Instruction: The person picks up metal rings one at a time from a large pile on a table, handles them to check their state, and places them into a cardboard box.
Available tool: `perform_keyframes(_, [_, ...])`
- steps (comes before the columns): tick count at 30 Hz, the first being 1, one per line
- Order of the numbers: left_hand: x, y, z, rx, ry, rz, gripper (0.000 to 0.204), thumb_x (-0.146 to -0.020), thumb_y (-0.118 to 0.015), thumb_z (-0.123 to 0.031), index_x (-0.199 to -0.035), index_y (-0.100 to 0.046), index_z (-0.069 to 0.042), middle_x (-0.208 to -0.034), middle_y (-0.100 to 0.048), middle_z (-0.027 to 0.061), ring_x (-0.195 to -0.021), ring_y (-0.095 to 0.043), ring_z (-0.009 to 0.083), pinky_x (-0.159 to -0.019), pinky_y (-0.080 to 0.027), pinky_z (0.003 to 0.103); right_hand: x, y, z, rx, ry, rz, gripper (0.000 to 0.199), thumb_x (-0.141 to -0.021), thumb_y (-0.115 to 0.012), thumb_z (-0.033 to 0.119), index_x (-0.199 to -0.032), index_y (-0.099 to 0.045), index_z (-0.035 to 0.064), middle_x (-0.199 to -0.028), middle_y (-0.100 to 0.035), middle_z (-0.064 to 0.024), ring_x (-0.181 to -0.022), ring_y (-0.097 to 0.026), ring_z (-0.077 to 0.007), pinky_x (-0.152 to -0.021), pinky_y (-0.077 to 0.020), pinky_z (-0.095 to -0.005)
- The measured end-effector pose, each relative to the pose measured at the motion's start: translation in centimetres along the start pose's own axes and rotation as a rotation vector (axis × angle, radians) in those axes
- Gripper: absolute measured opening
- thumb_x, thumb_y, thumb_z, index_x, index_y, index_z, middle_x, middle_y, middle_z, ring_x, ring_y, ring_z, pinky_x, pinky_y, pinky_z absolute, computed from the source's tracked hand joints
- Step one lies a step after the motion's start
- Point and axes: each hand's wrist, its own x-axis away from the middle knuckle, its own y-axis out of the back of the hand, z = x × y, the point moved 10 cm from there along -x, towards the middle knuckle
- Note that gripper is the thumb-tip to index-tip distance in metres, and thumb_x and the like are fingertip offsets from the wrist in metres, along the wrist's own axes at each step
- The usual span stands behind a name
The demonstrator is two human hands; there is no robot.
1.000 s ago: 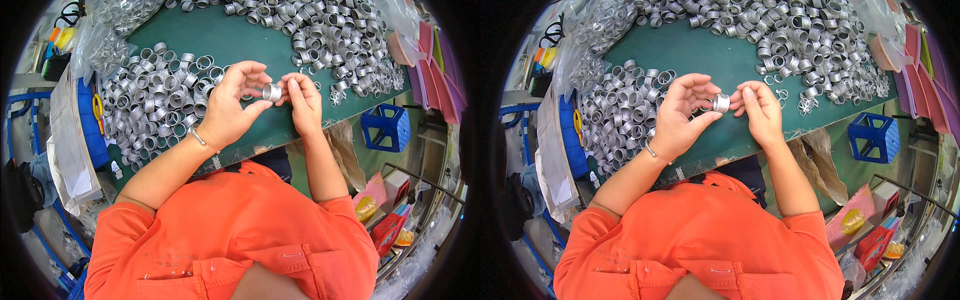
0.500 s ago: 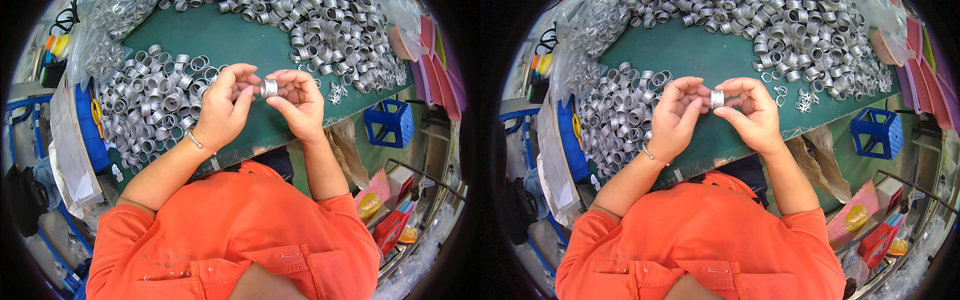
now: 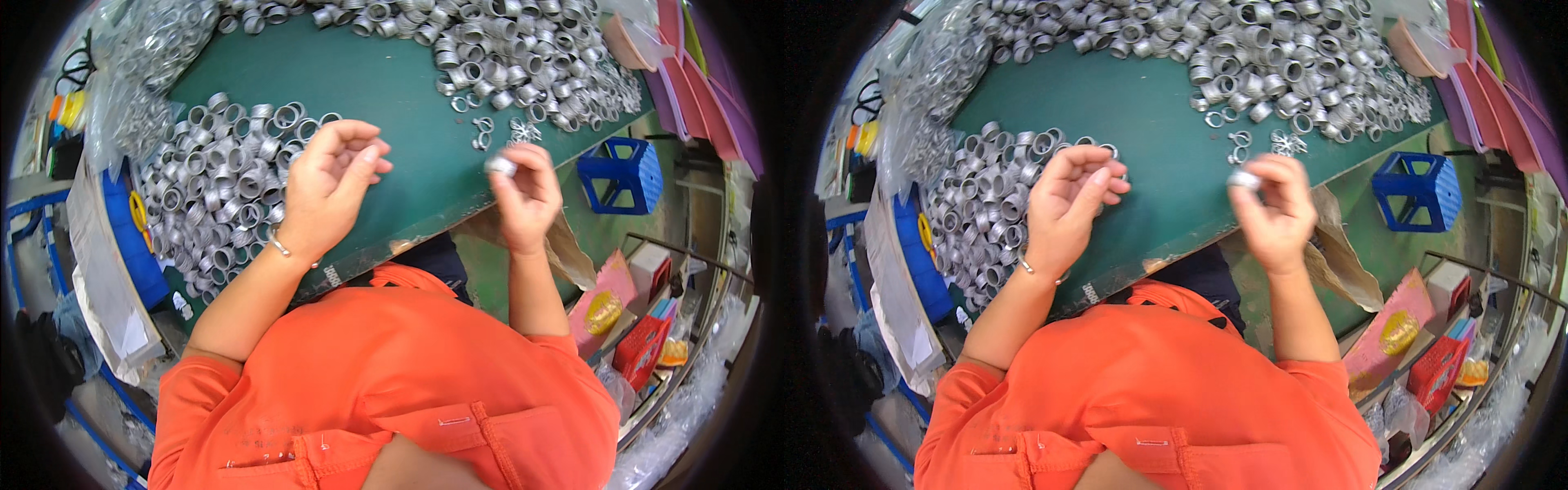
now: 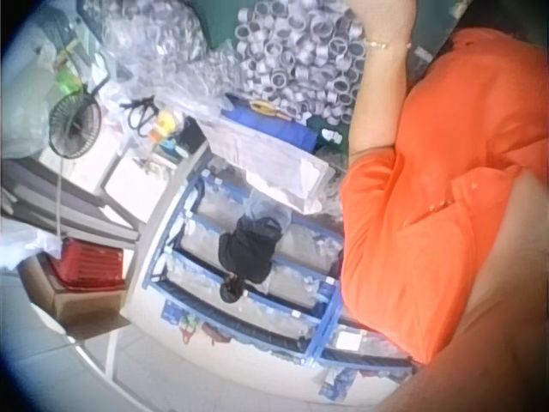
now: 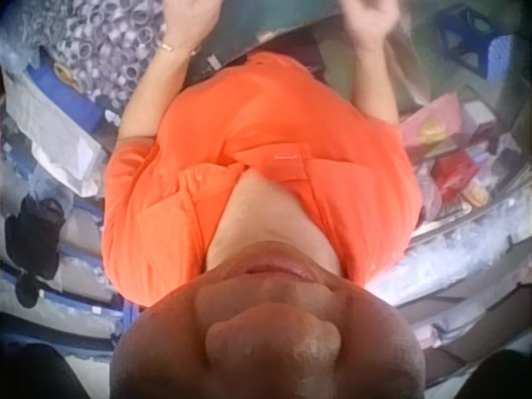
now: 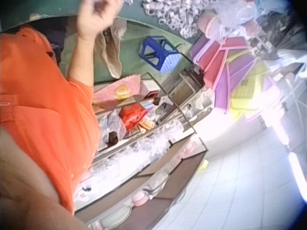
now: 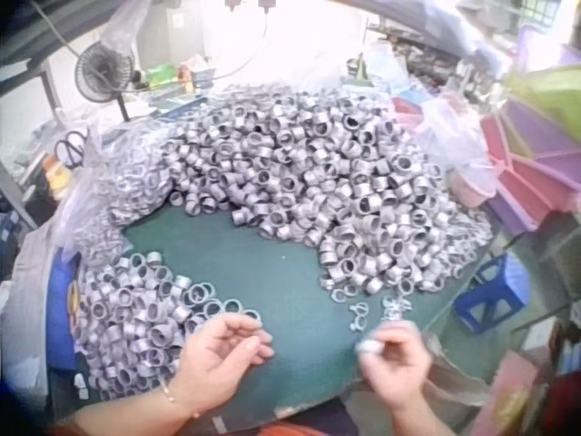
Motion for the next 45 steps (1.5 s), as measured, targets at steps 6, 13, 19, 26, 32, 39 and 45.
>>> perform_keyframes(6, [-0.4, -1.6, 0.1, -0.071, -0.046, 0.069, 0.019, -0.091, -0.054, -0.003, -0.109, -0.052, 0.002, -0.101, -0.061, 0.0100, -0.085, -0.060, 0.0132, -0.071, -0.049, 0.024, 7.8, 15.9, -4.9, 0.841, -0.447, -0.175, 0.016, -0.079, -0.063, 0.002, -0.095, -0.059, 0.0015, -0.101, -0.054, -0.0075, -0.086, -0.055, -0.0159, -0.078, -0.0461, -0.0268])
perform_keyframes(13, [-0.4, -3.2, -0.2, -0.168, -0.076, 0.143, 0.016, -0.090, -0.054, -0.002, -0.106, -0.054, 0.001, -0.101, -0.060, 0.0061, -0.085, -0.059, 0.0108, -0.071, -0.048, 0.022, -2.0, 4.5, 0.9, 0.950, 0.281, -0.064, 0.019, -0.075, -0.066, 0.003, -0.094, -0.063, 0.0040, -0.092, -0.063, -0.0117, -0.089, -0.057, -0.0295, -0.080, -0.0452, -0.0364])
perform_keyframes(19, [0.2, -1.6, -0.6, -0.192, -0.044, 0.092, 0.015, -0.089, -0.054, -0.001, -0.104, -0.055, 0.001, -0.100, -0.060, 0.0068, -0.085, -0.059, 0.0113, -0.072, -0.048, 0.023, -5.9, -0.6, -1.2, 1.094, 0.311, 0.050, 0.027, -0.069, -0.070, 0.010, -0.094, -0.061, 0.0067, -0.094, -0.063, -0.0083, -0.082, -0.056, -0.0289, -0.071, -0.0446, -0.0396])
perform_keyframes(26, [-0.1, -2.4, 0.9, 0.016, 0.078, 0.134, 0.030, -0.089, -0.059, -0.004, -0.116, -0.048, 0.000, -0.105, -0.059, 0.0108, -0.090, -0.061, 0.0158, -0.077, -0.050, 0.026, -2.8, -3.2, 1.3, 0.277, 0.095, 0.053, 0.042, -0.069, -0.070, -0.002, -0.106, -0.053, 0.0031, -0.100, -0.060, -0.0099, -0.083, -0.060, -0.0192, -0.072, -0.0494, -0.0292])
perform_keyframes(32, [-0.1, -3.3, 0.8, 0.267, 0.083, 0.211, 0.044, -0.081, -0.068, 0.000, -0.118, -0.043, 0.000, -0.107, -0.058, 0.0120, -0.094, -0.060, 0.0153, -0.082, -0.051, 0.027, -0.6, -7.3, 3.8, -0.121, 0.108, 0.138, 0.047, -0.073, -0.058, -0.014, -0.116, -0.047, 0.0013, -0.100, -0.058, -0.0112, -0.097, -0.059, -0.0214, -0.079, -0.0511, -0.0315])
perform_keyframes(39, [0.5, -2.3, 0.1, 0.144, -0.069, 0.191, 0.050, -0.079, -0.065, 0.008, -0.122, -0.041, -0.002, -0.113, -0.057, 0.0140, -0.098, -0.059, 0.0173, -0.084, -0.049, 0.028, 0.9, -8.0, -1.2, -0.470, -0.438, 0.147, 0.021, -0.097, -0.045, 0.013, -0.113, -0.048, -0.0012, -0.095, -0.058, -0.0081, -0.082, -0.058, -0.0116, -0.067, -0.0505, -0.0250])
perform_keyframes(45, [0.6, -2.6, -0.6, -0.173, -0.190, 0.204, 0.046, -0.078, -0.062, 0.010, -0.119, -0.045, -0.003, -0.117, -0.058, 0.0121, -0.098, -0.059, 0.0160, -0.081, -0.048, 0.027, 0.6, -6.8, 1.3, -0.326, -0.218, 0.161, 0.020, -0.085, -0.059, -0.001, -0.104, -0.054, 0.0008, -0.103, -0.054, -0.0099, -0.090, -0.057, -0.0139, -0.075, -0.0501, -0.0256])
